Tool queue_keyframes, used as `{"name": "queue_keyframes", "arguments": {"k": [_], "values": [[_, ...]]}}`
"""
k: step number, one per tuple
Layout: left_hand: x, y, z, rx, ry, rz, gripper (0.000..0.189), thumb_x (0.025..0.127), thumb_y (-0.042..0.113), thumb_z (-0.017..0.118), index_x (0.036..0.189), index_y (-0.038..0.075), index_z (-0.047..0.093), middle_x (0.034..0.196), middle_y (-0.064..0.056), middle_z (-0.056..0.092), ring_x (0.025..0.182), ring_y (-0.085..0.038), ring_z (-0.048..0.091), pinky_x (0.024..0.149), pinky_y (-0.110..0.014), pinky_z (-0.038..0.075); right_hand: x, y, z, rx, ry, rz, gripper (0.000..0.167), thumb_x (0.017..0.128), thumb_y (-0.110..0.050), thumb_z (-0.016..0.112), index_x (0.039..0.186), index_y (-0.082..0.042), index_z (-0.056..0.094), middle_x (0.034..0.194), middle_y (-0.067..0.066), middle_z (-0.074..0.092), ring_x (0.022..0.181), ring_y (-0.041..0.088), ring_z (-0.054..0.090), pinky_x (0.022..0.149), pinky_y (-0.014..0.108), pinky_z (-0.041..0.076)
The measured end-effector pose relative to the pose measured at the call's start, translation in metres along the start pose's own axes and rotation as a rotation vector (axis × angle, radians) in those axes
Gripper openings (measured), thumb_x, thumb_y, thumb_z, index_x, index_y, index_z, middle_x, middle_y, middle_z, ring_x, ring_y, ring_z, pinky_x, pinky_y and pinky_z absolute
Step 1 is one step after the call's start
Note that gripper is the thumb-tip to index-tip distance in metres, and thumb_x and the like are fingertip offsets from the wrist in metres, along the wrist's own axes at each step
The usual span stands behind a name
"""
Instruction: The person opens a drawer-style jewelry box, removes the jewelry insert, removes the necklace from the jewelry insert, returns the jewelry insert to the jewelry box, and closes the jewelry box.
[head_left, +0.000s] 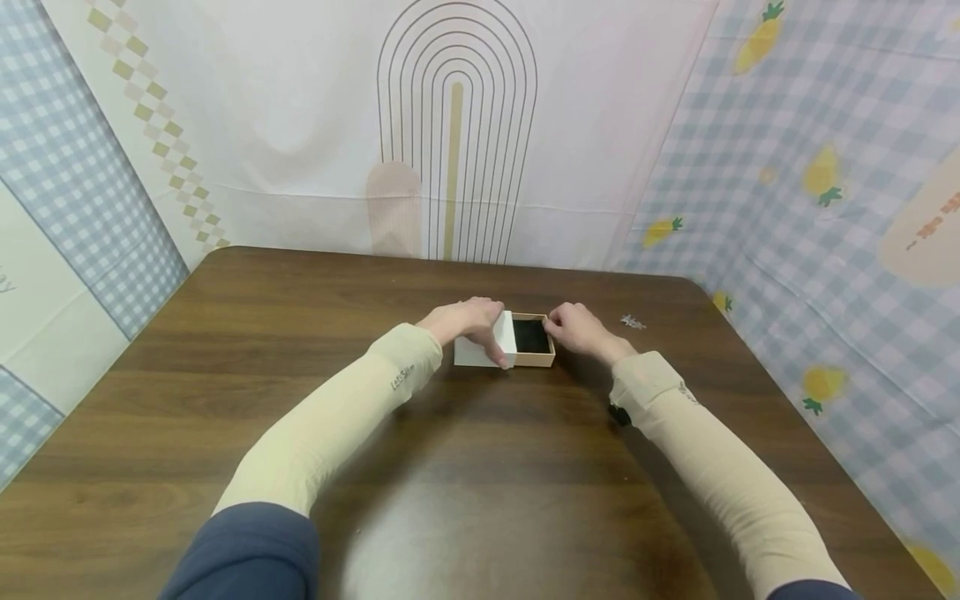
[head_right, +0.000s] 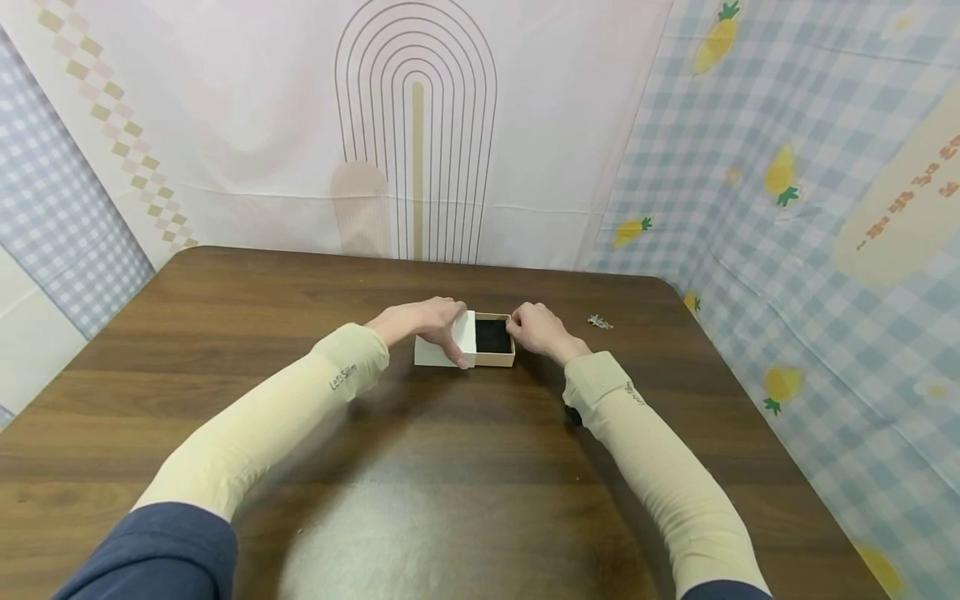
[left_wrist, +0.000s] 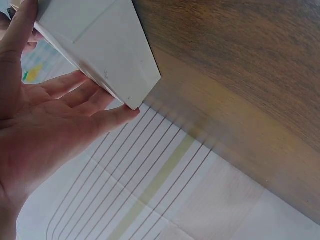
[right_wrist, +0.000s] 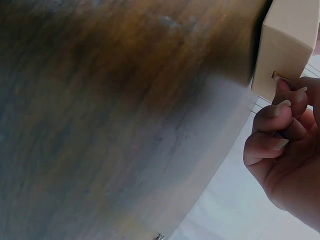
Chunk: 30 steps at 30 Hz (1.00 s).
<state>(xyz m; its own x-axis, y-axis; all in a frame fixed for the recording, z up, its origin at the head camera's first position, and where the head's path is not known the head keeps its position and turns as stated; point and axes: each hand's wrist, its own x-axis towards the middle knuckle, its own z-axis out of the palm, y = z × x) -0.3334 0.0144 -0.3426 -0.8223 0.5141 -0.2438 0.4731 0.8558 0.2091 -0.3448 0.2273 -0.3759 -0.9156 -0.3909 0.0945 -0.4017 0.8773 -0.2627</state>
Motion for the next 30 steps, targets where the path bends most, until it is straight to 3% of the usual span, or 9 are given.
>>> {"name": "queue_keyframes", "arguments": {"k": [30], "values": [[-0.0001,0.0015,0.0001,0.002,0.01,-0.006,0.082,0.068,0.049,0.083,0.129,0.006,0.049,0.116,-0.009,0.058,0.107,-0.022,0.054,0.094,-0.039,0.05,0.0033,-0.0045,0.0024,0.0,-0.014,0.018,0.036,0.093,-0.015,0.051,0.057,-0.012,0.048,0.054,-0.001,0.045,0.052,0.014,0.044,0.052,0.025,0.037]]}}
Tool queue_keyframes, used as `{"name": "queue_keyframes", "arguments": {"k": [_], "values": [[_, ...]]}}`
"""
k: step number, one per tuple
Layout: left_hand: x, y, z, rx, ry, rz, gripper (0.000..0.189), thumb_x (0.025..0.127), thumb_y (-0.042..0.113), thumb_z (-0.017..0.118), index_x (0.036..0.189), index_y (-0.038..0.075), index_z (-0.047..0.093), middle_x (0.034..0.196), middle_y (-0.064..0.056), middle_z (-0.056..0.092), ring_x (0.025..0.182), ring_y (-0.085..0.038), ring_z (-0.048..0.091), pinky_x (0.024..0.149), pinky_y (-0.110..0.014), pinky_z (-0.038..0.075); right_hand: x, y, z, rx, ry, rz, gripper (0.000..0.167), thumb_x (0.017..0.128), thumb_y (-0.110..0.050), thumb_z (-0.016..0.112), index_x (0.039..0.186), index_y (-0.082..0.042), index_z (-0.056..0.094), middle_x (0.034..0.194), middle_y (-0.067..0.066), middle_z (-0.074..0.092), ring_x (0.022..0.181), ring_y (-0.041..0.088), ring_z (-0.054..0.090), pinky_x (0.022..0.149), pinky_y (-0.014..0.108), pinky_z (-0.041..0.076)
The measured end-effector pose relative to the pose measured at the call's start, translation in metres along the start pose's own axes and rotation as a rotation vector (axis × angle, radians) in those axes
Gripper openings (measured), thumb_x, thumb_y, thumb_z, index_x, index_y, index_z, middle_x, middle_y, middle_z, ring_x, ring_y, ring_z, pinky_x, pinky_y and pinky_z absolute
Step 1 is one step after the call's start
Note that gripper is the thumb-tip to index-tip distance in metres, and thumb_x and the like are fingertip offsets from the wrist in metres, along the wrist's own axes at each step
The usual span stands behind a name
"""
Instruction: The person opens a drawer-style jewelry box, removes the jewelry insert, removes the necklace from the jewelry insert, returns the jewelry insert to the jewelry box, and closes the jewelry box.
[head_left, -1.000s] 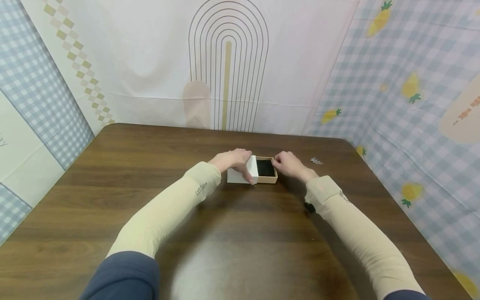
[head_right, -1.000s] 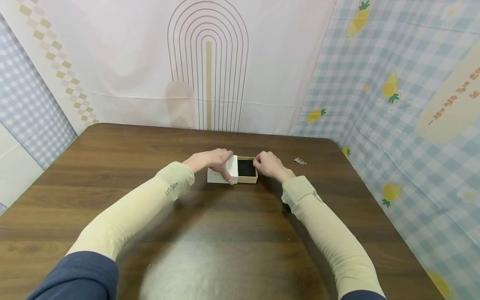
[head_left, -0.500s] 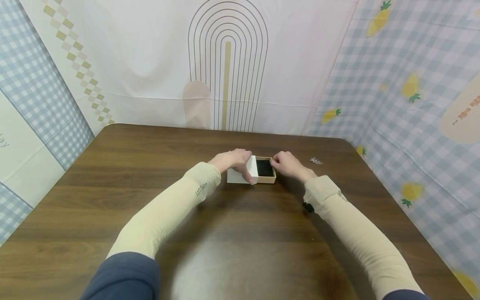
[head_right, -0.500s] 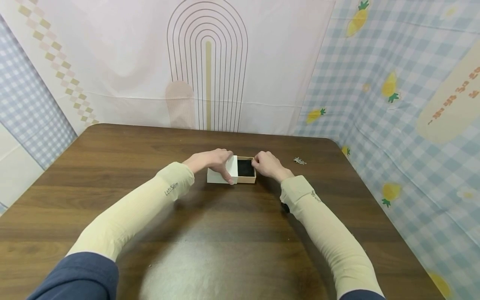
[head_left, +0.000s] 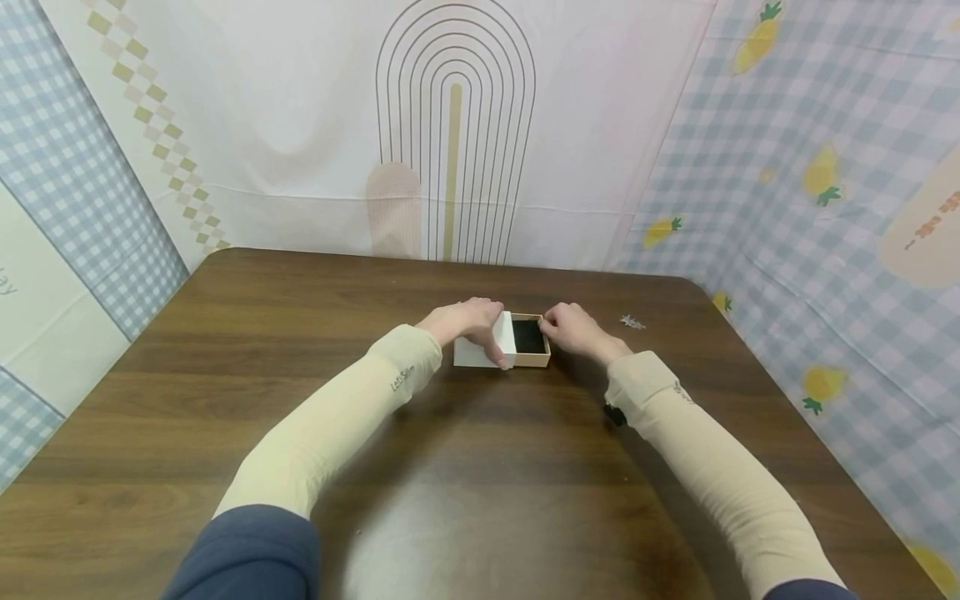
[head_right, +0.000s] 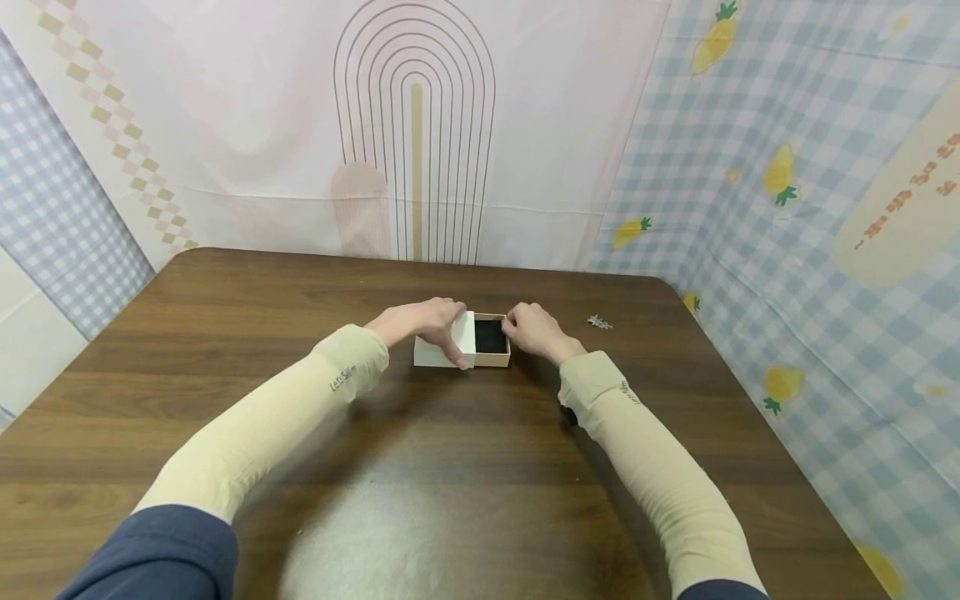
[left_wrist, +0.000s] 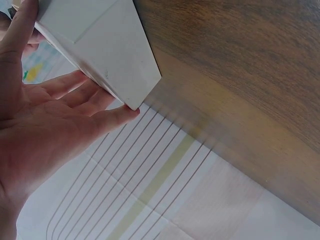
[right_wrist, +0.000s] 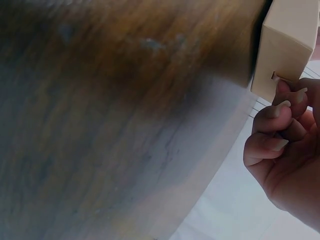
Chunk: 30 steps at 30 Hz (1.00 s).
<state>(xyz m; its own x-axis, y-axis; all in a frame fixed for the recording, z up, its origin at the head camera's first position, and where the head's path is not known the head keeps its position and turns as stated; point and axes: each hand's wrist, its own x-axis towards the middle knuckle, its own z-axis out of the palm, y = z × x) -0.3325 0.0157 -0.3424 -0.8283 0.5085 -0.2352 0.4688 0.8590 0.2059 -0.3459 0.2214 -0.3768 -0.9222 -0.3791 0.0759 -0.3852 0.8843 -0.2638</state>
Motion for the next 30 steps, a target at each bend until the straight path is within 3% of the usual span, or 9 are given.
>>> {"name": "queue_keyframes", "arguments": {"k": [5,11,15,19,23,30], "values": [[0.001,-0.001,0.001,0.0,0.001,0.002,0.082,0.068,0.049,0.083,0.13,0.006,0.048,0.116,-0.009,0.058,0.107,-0.023,0.054,0.095,-0.039,0.05,-0.001,0.001,0.0,0.058,-0.025,0.006,0.039,0.097,-0.017,0.048,0.059,-0.012,0.049,0.054,-0.001,0.044,0.051,0.014,0.043,0.051,0.025,0.037],[0.001,-0.002,0.002,-0.008,0.001,0.012,0.08,0.069,0.049,0.083,0.127,0.007,0.049,0.115,-0.009,0.059,0.106,-0.022,0.054,0.093,-0.038,0.05,-0.002,0.006,-0.004,0.166,-0.085,0.055,0.042,0.1,-0.017,0.036,0.063,-0.007,0.055,0.047,-0.002,0.048,0.048,0.013,0.047,0.056,0.025,0.042],[0.001,-0.002,0.0,-0.01,-0.001,0.012,0.08,0.069,0.048,0.083,0.128,0.006,0.049,0.115,-0.009,0.059,0.107,-0.023,0.054,0.094,-0.039,0.05,-0.003,0.009,-0.009,0.246,-0.161,0.102,0.035,0.095,-0.015,0.036,0.078,-0.001,0.064,0.048,-0.002,0.05,0.044,0.011,0.044,0.051,0.024,0.04],[0.0,-0.002,-0.001,-0.011,0.001,0.008,0.08,0.069,0.048,0.083,0.128,0.006,0.049,0.115,-0.009,0.058,0.107,-0.023,0.053,0.096,-0.04,0.049,-0.004,0.012,-0.012,0.368,-0.245,0.157,0.032,0.094,-0.013,0.037,0.09,0.003,0.064,0.051,-0.002,0.051,0.039,0.008,0.039,0.041,0.022,0.036],[0.0,-0.002,0.0,-0.014,0.001,0.008,0.079,0.068,0.048,0.084,0.127,0.007,0.05,0.115,-0.009,0.058,0.107,-0.023,0.054,0.096,-0.04,0.048,-0.004,0.014,-0.011,0.457,-0.307,0.18,0.031,0.093,-0.012,0.036,0.089,0.007,0.06,0.052,-0.002,0.052,0.039,0.007,0.039,0.04,0.021,0.035],[-0.001,-0.002,0.0,-0.012,0.006,0.008,0.077,0.068,0.048,0.084,0.124,0.007,0.051,0.113,-0.008,0.059,0.105,-0.022,0.054,0.094,-0.039,0.049,-0.003,0.017,-0.011,0.459,-0.323,0.135,0.026,0.092,-0.009,0.04,0.08,0.003,0.06,0.053,-0.001,0.055,0.039,0.005,0.041,0.04,0.021,0.036]]}}
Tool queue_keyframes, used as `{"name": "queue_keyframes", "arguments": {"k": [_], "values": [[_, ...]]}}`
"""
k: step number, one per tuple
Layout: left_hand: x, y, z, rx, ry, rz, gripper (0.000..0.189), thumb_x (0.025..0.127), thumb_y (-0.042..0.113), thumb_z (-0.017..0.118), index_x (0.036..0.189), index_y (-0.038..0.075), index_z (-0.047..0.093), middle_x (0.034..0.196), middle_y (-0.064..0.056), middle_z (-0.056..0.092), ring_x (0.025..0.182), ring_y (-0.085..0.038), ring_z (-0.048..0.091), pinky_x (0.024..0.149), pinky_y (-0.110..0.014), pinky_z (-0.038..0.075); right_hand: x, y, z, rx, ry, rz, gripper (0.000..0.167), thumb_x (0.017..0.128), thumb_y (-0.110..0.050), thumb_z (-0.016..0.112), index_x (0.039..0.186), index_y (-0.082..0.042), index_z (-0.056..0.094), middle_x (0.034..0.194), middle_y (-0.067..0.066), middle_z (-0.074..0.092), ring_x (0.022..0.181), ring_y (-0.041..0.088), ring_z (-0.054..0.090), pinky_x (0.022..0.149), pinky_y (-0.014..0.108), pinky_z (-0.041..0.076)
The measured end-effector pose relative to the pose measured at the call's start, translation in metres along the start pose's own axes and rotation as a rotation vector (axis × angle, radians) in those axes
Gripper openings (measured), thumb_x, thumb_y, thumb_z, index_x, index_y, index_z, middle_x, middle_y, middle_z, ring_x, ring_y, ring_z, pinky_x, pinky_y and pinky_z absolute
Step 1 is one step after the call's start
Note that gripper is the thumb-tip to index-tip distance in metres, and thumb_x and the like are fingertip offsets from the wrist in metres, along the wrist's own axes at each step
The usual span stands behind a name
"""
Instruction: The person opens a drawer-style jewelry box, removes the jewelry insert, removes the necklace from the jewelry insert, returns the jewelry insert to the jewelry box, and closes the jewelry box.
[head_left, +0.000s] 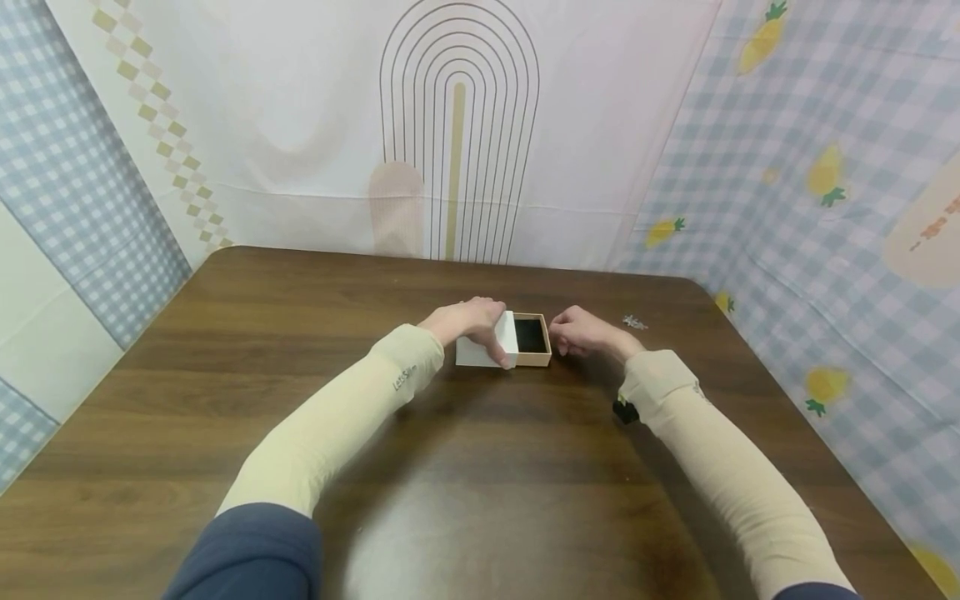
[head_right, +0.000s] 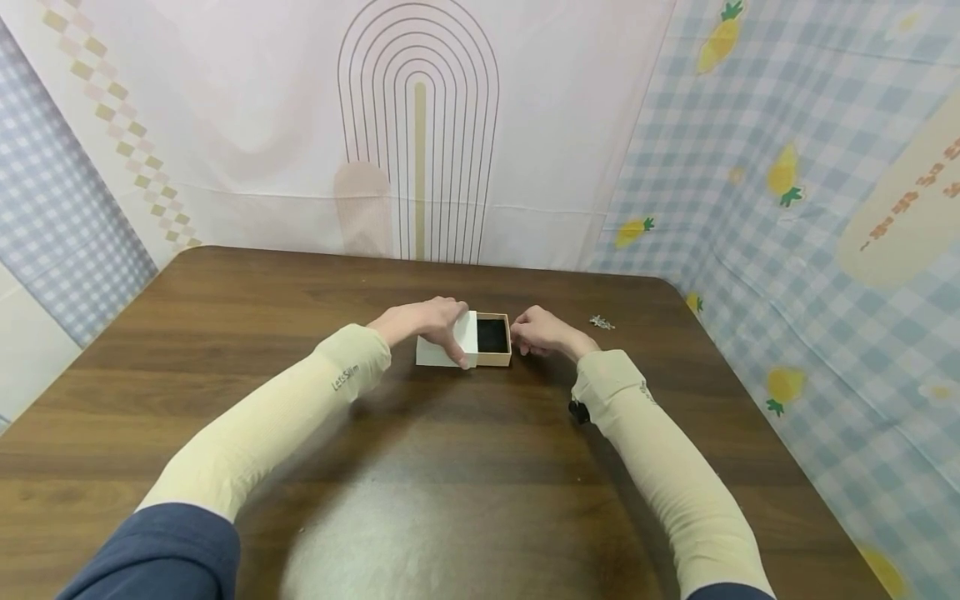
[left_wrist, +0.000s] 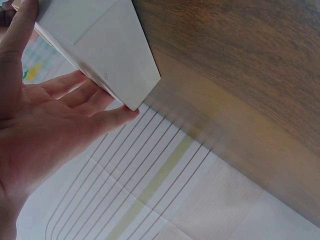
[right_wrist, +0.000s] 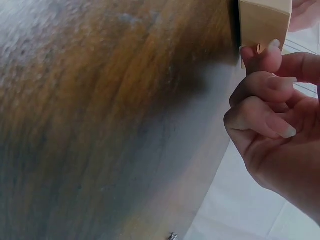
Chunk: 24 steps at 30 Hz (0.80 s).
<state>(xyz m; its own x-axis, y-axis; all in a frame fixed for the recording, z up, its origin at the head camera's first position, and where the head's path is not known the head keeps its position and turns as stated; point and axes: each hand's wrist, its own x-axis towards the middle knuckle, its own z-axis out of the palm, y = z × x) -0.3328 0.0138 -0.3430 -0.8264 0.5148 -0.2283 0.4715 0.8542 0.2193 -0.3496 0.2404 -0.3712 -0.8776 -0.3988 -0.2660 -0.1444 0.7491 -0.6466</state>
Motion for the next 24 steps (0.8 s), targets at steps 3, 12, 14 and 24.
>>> {"name": "queue_keyframes", "arguments": {"k": [3,12,14,24], "values": [[0.0002,-0.0003,0.0003,-0.001,0.0,0.001,0.077,0.068,0.048,0.084,0.125,0.007,0.05,0.113,-0.008,0.059,0.105,-0.022,0.054,0.095,-0.039,0.048,-0.0023,-0.0009,-0.0012,0.003,-0.032,-0.051,0.025,0.091,-0.009,0.041,0.076,-0.001,0.06,0.053,0.0,0.058,0.039,0.006,0.043,0.039,0.021,0.037],[0.0012,-0.0003,0.0003,0.002,-0.006,0.0,0.08,0.069,0.048,0.083,0.128,0.007,0.049,0.116,-0.009,0.058,0.108,-0.023,0.054,0.1,-0.043,0.046,-0.0019,-0.0028,-0.0018,-0.073,-0.025,-0.045,0.023,0.092,-0.006,0.043,0.089,0.004,0.064,0.058,0.004,0.061,0.041,0.007,0.045,0.041,0.02,0.036],[0.0011,-0.0003,0.0005,0.0,-0.009,-0.002,0.079,0.069,0.048,0.083,0.127,0.007,0.049,0.115,-0.009,0.058,0.108,-0.023,0.054,0.101,-0.044,0.045,-0.0019,-0.0027,-0.0011,-0.083,-0.031,-0.035,0.022,0.093,-0.005,0.044,0.091,0.004,0.064,0.06,0.005,0.062,0.042,0.008,0.045,0.041,0.02,0.036],[0.001,0.0003,-0.0009,0.003,-0.012,-0.004,0.08,0.069,0.048,0.083,0.128,0.007,0.049,0.116,-0.009,0.058,0.109,-0.023,0.054,0.099,-0.042,0.047,-0.0024,-0.0023,0.0013,-0.113,-0.041,-0.03,0.025,0.097,-0.007,0.042,0.083,0.0,0.061,0.06,0.003,0.058,0.045,0.009,0.045,0.043,0.021,0.038]]}}
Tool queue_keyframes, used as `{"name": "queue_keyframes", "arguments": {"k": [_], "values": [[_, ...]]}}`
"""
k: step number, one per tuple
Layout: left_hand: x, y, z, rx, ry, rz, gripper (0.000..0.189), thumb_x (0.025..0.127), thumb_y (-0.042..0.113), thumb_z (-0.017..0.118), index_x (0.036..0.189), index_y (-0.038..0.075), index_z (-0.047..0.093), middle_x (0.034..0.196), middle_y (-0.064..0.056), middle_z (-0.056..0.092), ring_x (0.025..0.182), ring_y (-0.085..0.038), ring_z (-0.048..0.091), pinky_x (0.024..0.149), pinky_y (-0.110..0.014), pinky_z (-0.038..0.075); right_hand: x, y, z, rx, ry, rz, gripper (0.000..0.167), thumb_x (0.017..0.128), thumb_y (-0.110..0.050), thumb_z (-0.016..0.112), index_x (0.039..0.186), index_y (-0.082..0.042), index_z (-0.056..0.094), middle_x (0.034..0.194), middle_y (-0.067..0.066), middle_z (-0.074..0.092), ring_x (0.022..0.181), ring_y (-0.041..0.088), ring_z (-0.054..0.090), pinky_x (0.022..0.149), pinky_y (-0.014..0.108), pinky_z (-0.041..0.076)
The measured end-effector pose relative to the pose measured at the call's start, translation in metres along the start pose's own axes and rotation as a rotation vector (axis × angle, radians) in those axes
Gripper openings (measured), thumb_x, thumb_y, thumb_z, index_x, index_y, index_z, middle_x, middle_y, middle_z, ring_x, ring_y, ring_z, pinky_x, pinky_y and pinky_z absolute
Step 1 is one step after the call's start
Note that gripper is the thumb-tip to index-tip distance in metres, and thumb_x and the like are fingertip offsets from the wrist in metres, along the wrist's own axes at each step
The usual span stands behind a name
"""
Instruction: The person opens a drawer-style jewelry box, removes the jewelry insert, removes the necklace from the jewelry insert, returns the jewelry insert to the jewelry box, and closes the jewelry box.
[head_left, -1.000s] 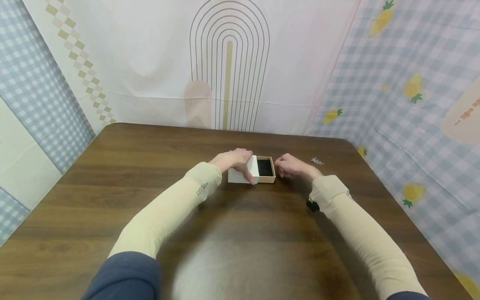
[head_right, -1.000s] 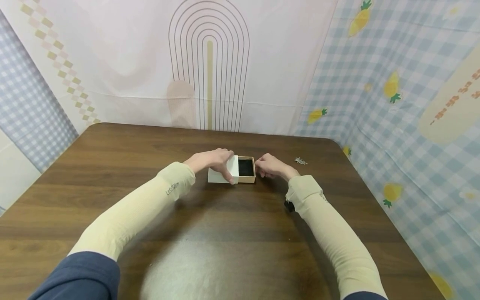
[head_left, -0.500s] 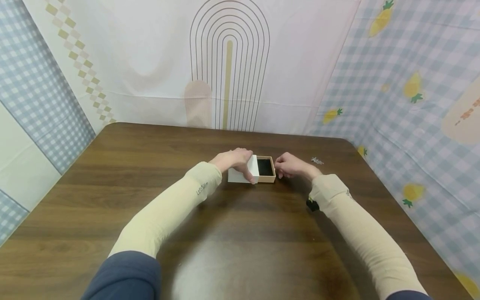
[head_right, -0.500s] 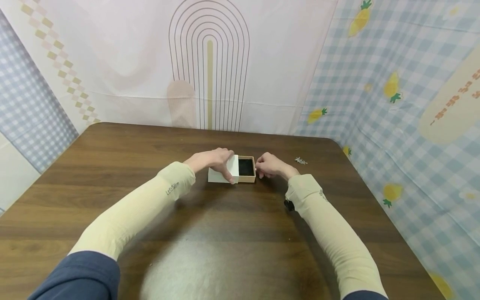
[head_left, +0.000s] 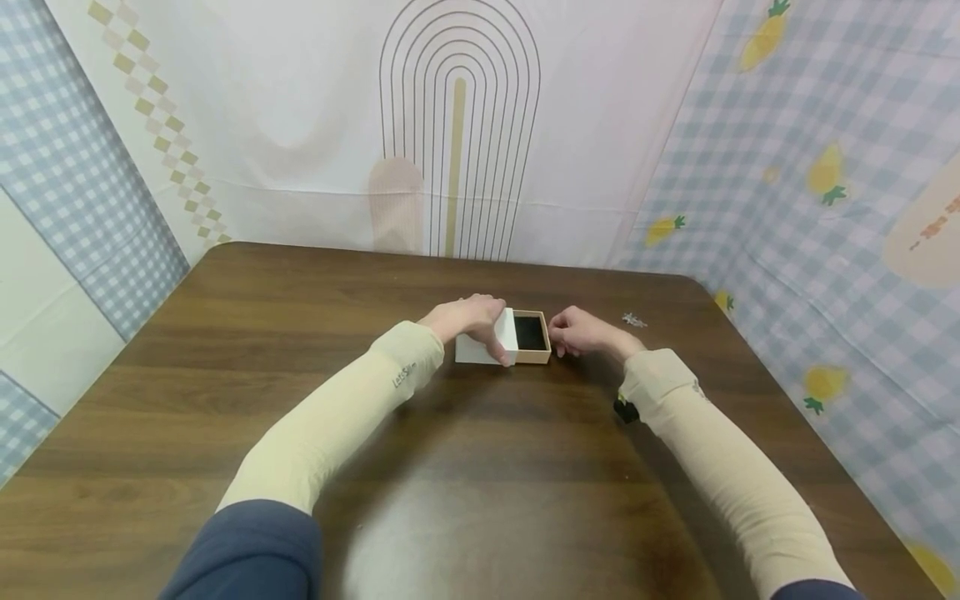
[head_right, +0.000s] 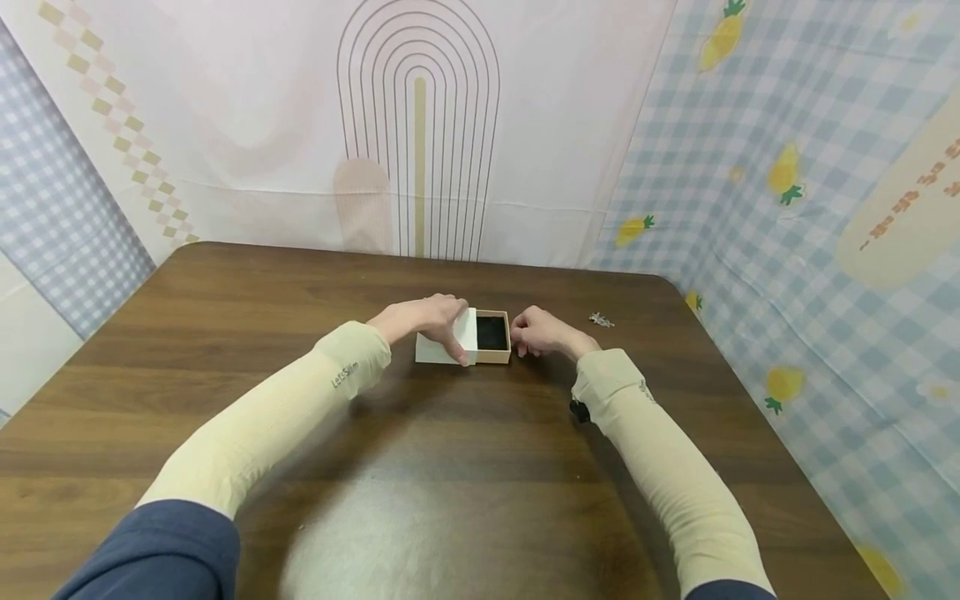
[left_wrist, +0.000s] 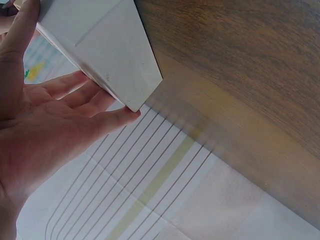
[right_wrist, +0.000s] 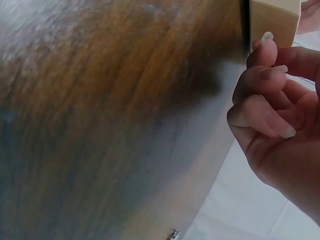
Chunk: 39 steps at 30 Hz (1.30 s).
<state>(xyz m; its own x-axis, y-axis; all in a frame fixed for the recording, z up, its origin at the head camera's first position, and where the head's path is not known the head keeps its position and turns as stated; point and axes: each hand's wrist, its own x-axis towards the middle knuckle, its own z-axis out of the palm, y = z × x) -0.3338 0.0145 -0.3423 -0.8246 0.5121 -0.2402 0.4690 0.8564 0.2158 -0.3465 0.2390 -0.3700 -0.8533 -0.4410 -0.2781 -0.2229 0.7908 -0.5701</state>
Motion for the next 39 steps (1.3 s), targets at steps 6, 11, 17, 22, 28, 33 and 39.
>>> {"name": "queue_keyframes", "arguments": {"k": [6,11,17,22,28,33,39], "values": [[-0.001,-0.0004,-0.0008,0.001,-0.011,-0.012,0.081,0.069,0.049,0.083,0.129,0.008,0.048,0.116,-0.008,0.057,0.109,-0.022,0.053,0.102,-0.043,0.045,0.0008,-0.0022,-0.0005,-0.024,0.007,-0.027,0.023,0.093,-0.007,0.044,0.079,-0.001,0.061,0.057,0.002,0.056,0.045,0.009,0.046,0.043,0.022,0.041],[-0.0013,-0.0006,-0.0005,-0.007,-0.008,-0.012,0.08,0.069,0.049,0.083,0.128,0.008,0.049,0.115,-0.008,0.058,0.108,-0.022,0.054,0.101,-0.043,0.046,0.0007,-0.0021,-0.0006,-0.025,0.008,-0.071,0.022,0.089,-0.007,0.044,0.074,-0.005,0.06,0.055,-0.001,0.054,0.045,0.009,0.047,0.042,0.023,0.042],[-0.0005,-0.0006,-0.0004,-0.008,-0.007,-0.008,0.08,0.068,0.048,0.084,0.128,0.008,0.049,0.115,-0.008,0.058,0.108,-0.023,0.054,0.102,-0.044,0.045,0.0034,-0.0026,0.0015,-0.059,0.032,-0.022,0.021,0.09,-0.007,0.045,0.078,-0.001,0.061,0.056,0.0,0.053,0.046,0.01,0.046,0.044,0.023,0.042],[-0.0001,-0.0009,0.0001,-0.007,-0.005,-0.008,0.08,0.068,0.048,0.083,0.128,0.008,0.049,0.115,-0.008,0.058,0.107,-0.022,0.054,0.101,-0.044,0.046,0.0033,-0.0054,0.003,-0.073,0.041,0.002,0.02,0.092,-0.007,0.046,0.079,-0.001,0.061,0.055,-0.002,0.051,0.046,0.009,0.045,0.044,0.022,0.04],[0.0002,-0.0006,0.0004,-0.012,-0.002,-0.008,0.08,0.069,0.048,0.083,0.128,0.008,0.049,0.115,-0.008,0.058,0.108,-0.023,0.054,0.101,-0.044,0.045,0.0037,-0.0084,0.0046,-0.073,0.041,0.008,0.021,0.092,-0.008,0.047,0.078,-0.001,0.061,0.055,-0.002,0.05,0.046,0.009,0.045,0.044,0.021,0.04],[-0.0003,-0.0006,0.0005,-0.016,0.004,-0.009,0.078,0.069,0.048,0.083,0.127,0.008,0.049,0.114,-0.008,0.058,0.107,-0.022,0.054,0.101,-0.043,0.046,0.0049,-0.0087,0.0051,-0.073,0.044,0.007,0.021,0.092,-0.009,0.048,0.077,-0.002,0.061,0.054,-0.002,0.049,0.046,0.01,0.045,0.044,0.021,0.04],[-0.0006,-0.0008,0.0003,-0.017,0.006,0.0,0.078,0.07,0.048,0.083,0.127,0.008,0.049,0.115,-0.008,0.058,0.107,-0.022,0.054,0.1,-0.043,0.046,0.0064,-0.0088,0.0055,-0.055,0.042,0.006,0.022,0.091,-0.008,0.047,0.076,-0.002,0.061,0.054,-0.002,0.05,0.047,0.01,0.046,0.044,0.022,0.04]]}}
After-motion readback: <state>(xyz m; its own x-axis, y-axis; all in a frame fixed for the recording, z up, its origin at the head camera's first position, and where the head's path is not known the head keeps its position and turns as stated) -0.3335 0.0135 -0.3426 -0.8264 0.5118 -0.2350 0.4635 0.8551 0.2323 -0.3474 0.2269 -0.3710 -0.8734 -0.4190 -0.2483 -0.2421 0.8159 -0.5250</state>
